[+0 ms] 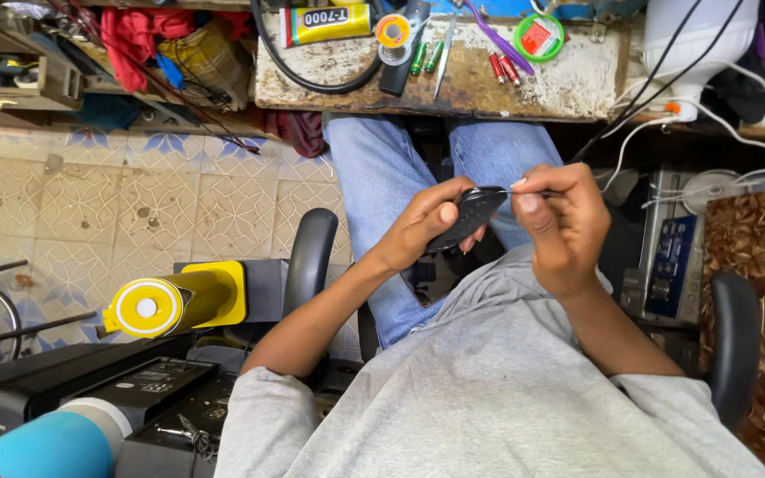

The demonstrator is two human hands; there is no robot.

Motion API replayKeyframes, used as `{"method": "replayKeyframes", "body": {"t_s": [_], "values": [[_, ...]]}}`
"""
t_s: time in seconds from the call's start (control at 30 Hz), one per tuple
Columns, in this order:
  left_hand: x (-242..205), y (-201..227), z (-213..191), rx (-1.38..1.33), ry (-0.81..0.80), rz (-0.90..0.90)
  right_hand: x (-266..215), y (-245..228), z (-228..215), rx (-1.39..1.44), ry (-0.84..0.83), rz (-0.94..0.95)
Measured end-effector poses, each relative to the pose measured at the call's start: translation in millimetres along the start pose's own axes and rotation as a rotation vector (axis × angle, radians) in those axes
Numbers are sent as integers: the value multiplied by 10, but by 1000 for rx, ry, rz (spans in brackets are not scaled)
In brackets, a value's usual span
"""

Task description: The person removes the battery cover from a remote control, takes out the batteries, and places them on the table. They then use a small tool to pry open the remote's casing, remove the internal circuit board, and inspect the components.

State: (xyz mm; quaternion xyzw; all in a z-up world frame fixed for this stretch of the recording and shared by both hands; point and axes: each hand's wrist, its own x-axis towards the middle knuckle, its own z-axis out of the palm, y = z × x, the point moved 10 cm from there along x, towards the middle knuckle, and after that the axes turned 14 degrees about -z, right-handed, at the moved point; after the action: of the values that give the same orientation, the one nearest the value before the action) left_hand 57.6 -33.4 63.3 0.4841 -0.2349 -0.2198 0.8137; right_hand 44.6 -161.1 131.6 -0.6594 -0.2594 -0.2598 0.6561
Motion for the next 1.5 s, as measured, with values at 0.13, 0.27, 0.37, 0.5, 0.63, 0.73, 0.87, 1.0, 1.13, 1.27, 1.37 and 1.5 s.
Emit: {"method": "replayKeyframes", "body": {"t_s": [0.13, 0.27, 0.37, 0.5, 0.63, 0.73, 0.87, 1.0, 1.13, 1.27, 1.37, 1.5], "values": [[-15, 43, 28, 24, 10, 27, 35, -59, 47, 54, -24, -49], [-29, 86, 27, -7, 10, 67, 7, -82, 57, 101, -43, -67], [-14, 95, 70, -70, -16, 72, 13, -133, 107, 122, -48, -84], [-20, 101, 112, -168, -42, 94, -7, -144, 168, 155, -74, -79], [-23, 100, 140, -185, -53, 113, -2, -185, 181, 132, -90, -80], [-26, 102, 155, -200, -58, 118, -34, -174, 180, 114, -94, -78], [-35, 96, 156, -217, -63, 125, -48, -155, 178, 80, -106, -65], [-43, 127, 143, -172, -60, 135, -43, -136, 145, 16, -131, -63], [-59, 80, 175, -207, -78, 120, -78, -116, 150, 20, -124, -33], [-80, -82, 199, -326, -167, 86, -127, -58, 185, 141, -98, 43], [-106, -163, 248, -420, -244, 72, -123, -82, 208, 162, -101, 55], [-137, -184, 341, -515, -305, 52, -35, -163, 225, 128, -121, 41]]}}
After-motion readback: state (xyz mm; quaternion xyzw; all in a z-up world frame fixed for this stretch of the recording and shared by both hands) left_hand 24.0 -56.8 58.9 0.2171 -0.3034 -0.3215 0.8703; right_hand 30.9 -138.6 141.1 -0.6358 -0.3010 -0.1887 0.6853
